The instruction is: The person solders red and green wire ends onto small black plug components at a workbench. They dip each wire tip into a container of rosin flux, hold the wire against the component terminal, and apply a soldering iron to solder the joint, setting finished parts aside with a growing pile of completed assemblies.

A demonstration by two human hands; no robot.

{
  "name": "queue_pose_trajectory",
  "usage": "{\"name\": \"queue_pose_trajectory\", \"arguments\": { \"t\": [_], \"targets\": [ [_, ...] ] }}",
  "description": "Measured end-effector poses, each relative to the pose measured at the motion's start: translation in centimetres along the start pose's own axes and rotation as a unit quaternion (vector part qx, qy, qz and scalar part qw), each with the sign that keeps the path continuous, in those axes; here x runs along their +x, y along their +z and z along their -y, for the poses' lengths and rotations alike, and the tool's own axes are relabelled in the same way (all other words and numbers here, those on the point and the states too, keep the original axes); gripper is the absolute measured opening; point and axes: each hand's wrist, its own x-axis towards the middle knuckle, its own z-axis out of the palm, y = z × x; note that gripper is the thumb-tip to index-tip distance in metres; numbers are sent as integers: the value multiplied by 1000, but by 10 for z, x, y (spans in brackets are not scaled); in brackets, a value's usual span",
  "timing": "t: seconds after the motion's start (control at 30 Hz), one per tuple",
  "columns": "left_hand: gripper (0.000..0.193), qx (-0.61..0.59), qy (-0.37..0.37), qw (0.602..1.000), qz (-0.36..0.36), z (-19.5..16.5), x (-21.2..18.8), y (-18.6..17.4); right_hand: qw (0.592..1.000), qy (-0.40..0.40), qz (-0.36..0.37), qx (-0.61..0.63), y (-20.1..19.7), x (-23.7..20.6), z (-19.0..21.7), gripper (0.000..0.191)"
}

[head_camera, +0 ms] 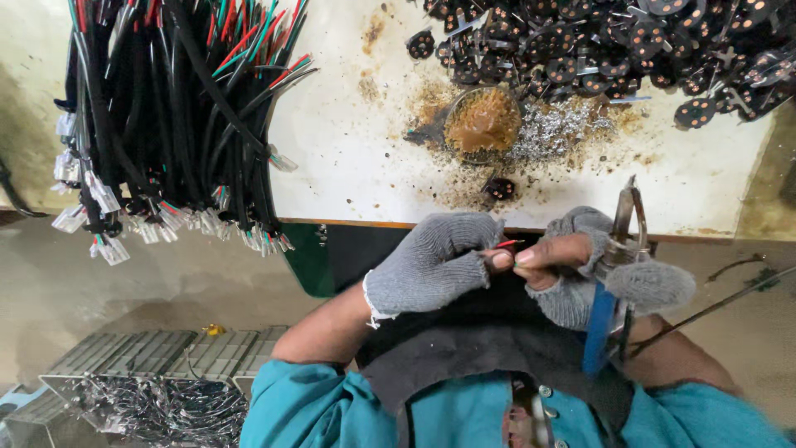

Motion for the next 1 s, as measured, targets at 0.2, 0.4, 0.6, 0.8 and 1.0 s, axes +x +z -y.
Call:
{"name": "queue_pose_trajectory", "arguments": {
  "t": [0.2, 0.4, 0.6, 0.8, 1.0],
  "targets": [
    [14, 161, 209, 953, -151, 3, 3, 1, 996, 31, -81, -14, 7, 28, 31, 22],
    [13, 275, 234, 916, -178, 9, 10, 1, 993, 2, -86, -77, 10, 46, 46, 27],
    [13, 245, 244, 918, -194, 11, 11, 3, 988, 47, -81, -123, 8, 39, 38, 13],
    [9, 185, 203, 939, -207, 7, 7, 3, 988, 93, -50, -110, 8, 25, 17, 13],
    [23, 218, 236, 930, -178, 7, 4, -3, 993, 93, -39, -65, 14, 21, 11, 15]
  ]
}}
